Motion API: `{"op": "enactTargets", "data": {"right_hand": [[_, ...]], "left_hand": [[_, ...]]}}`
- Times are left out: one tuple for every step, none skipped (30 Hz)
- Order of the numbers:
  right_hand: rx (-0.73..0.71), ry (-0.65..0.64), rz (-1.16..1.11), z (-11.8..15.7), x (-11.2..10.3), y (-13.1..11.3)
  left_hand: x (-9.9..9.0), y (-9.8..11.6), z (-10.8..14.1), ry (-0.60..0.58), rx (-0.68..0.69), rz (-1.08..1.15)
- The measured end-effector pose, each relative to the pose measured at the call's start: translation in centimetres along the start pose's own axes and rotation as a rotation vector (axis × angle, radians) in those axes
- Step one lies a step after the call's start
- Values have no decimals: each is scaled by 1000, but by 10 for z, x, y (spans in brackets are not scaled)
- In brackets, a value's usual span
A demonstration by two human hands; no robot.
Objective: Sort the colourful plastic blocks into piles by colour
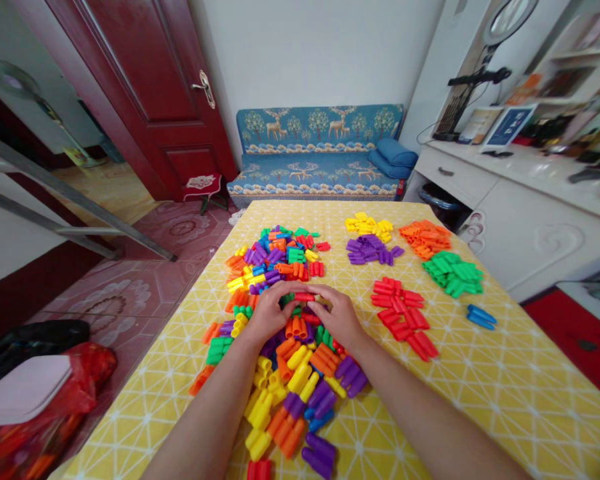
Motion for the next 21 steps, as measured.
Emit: {"op": "enactTargets", "data": {"right_hand": [[-7, 11, 5, 0, -1, -2], [-13, 19, 9, 0, -1, -4], [-13, 24, 13, -1, -2, -5], [-6, 26, 17, -1, -3, -7], [7, 23, 22, -1, -4, -7], [23, 13, 28, -2, -5, -8], [41, -5, 36, -2, -6, -7], [57, -29, 46, -2, -6, -6], [69, -55, 56, -2, -5, -5], [74, -79, 65, -1, -5, -4], [73, -99, 72, -1, -3, -3], [68, -113, 76, 0, -2, -2], [58, -122, 79, 0, -1, -2], [47, -127, 82, -1, 0, -2], [30, -133, 90, -2, -1, -1], [6, -138, 106, -5, -3, -1], [-23, -135, 134, -8, -7, 0], [-56, -124, 177, -13, -14, 1], [-90, -102, 237, -18, -23, 3], [-120, -73, 313, -24, -34, 6], [-143, -41, 405, -30, -46, 10]], "left_hand": [[0, 0, 0, 6, -9, 12], [0, -1, 1, 11, -17, 23], [0, 0, 1, 16, -21, 34], [0, 0, 1, 14, -18, 44], [-1, 1, 1, 9, -10, 53], [-1, 3, 0, 1, 4, 60], [-2, 4, 0, -4, 20, 67], [-2, 6, 0, -6, 36, 75], [-2, 7, 0, -3, 50, 84], [-3, 9, 0, 0, 63, 93], [-3, 10, 0, 4, 77, 100], [-3, 10, 0, 11, 89, 104], [-3, 11, 0, 16, 100, 104], [-3, 11, 0, 19, 108, 100], [-3, 11, 0, 20, 113, 93], [-3, 11, 0, 22, 115, 83], [-3, 10, 0, 30, 116, 70], [-3, 10, 0, 44, 118, 56], [-3, 9, -1, 62, 118, 40], [-3, 8, -1, 83, 116, 25], [-3, 7, -2, 99, 114, 12]]}}
Point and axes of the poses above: each hand's wrist, its own z-axis away from the middle knuckle, its own x-axis out of the palm, y = z × x, the point moved 1 cm from there along -z, towards the middle knuckle, and after that the axes turned 9 degrees about y, right-handed, at the moved point
